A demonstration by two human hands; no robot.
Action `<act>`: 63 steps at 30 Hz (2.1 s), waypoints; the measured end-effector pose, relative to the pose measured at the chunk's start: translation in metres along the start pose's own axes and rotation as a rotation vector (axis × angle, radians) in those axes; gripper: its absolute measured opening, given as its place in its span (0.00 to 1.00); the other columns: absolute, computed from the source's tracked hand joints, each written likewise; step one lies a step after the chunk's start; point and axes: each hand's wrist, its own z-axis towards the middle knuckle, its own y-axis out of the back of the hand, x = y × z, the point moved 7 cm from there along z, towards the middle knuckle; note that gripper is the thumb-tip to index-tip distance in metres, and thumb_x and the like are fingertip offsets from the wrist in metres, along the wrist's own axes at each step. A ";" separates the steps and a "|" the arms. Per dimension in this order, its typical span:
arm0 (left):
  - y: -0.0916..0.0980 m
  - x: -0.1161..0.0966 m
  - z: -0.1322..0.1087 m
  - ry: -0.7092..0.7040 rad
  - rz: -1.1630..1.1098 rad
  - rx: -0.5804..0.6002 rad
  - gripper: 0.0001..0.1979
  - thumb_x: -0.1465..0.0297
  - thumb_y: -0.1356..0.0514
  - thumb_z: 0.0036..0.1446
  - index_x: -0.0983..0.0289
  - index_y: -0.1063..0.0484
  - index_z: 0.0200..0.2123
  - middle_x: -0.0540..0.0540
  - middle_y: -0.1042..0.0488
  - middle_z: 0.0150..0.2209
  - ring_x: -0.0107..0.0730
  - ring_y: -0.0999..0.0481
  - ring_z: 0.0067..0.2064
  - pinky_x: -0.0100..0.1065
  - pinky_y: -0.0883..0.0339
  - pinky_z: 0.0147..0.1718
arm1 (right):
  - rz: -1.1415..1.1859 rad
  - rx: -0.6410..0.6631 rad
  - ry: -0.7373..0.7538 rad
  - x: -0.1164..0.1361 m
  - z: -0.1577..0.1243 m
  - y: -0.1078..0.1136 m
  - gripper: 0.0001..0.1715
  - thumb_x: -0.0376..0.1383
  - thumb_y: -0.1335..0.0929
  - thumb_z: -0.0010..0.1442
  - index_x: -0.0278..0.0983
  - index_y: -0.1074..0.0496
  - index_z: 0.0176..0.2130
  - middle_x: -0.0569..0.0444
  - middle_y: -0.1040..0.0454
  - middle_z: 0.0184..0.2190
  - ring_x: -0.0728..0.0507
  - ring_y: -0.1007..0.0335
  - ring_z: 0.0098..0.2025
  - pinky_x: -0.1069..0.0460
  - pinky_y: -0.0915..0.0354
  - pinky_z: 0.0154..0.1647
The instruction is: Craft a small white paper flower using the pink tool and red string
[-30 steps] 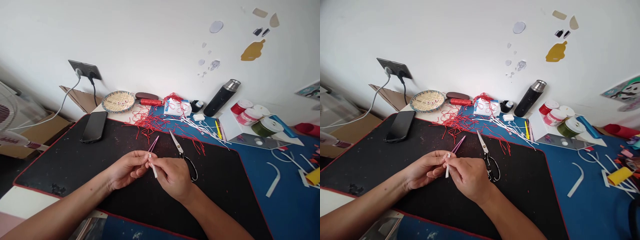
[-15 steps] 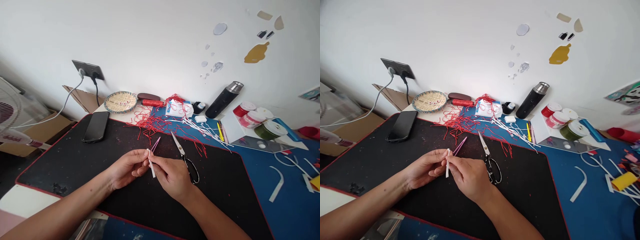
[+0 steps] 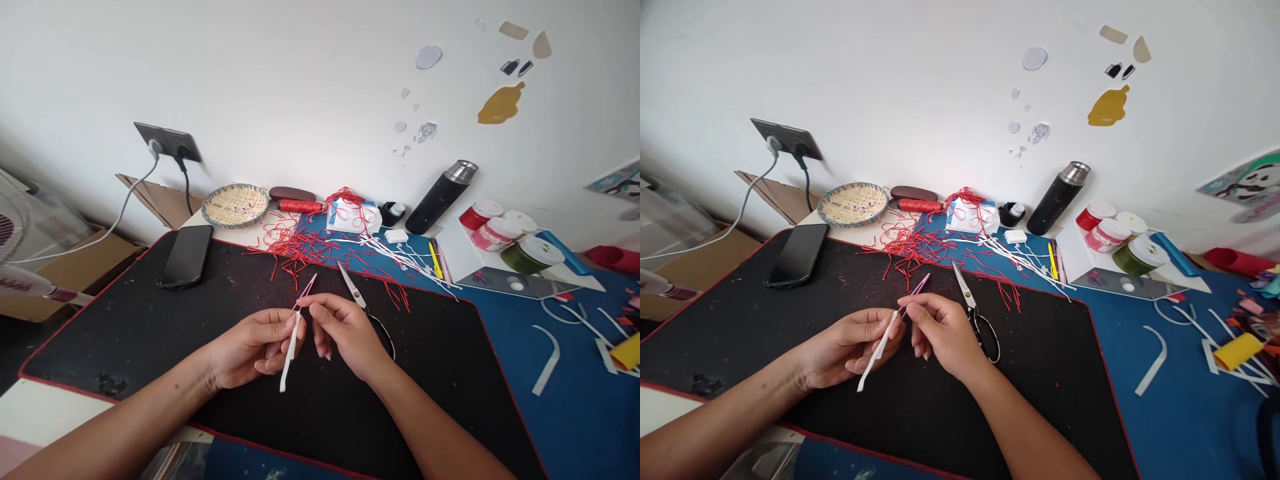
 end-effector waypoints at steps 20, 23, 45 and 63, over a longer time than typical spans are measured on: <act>-0.007 0.006 0.002 0.022 0.016 0.036 0.15 0.61 0.27 0.58 0.69 0.22 0.32 0.45 0.36 0.21 0.16 0.48 0.17 0.24 0.61 0.16 | 0.180 0.059 -0.063 -0.009 -0.001 -0.008 0.19 0.48 0.23 0.61 0.35 0.23 0.37 0.57 0.23 0.23 0.53 0.35 0.17 0.58 0.38 0.17; -0.005 0.005 0.002 0.022 0.022 0.026 0.15 0.62 0.27 0.58 0.68 0.23 0.31 0.46 0.34 0.21 0.16 0.47 0.17 0.24 0.60 0.16 | 0.193 0.071 -0.068 -0.009 -0.001 -0.009 0.19 0.49 0.23 0.61 0.35 0.22 0.38 0.57 0.23 0.23 0.53 0.35 0.18 0.58 0.38 0.17; 0.000 0.006 0.001 0.074 0.043 -0.042 0.16 0.61 0.25 0.54 0.70 0.18 0.32 0.48 0.33 0.22 0.16 0.44 0.18 0.23 0.60 0.16 | 0.163 0.059 -0.100 -0.006 -0.002 -0.008 0.21 0.49 0.22 0.59 0.35 0.25 0.36 0.57 0.24 0.23 0.52 0.35 0.19 0.58 0.40 0.17; 0.000 0.007 0.001 0.076 0.046 -0.047 0.16 0.61 0.24 0.52 0.69 0.19 0.30 0.49 0.33 0.21 0.18 0.44 0.18 0.23 0.58 0.15 | 0.158 0.062 -0.110 -0.011 -0.002 -0.008 0.22 0.52 0.25 0.62 0.35 0.20 0.40 0.59 0.28 0.21 0.52 0.36 0.19 0.58 0.41 0.17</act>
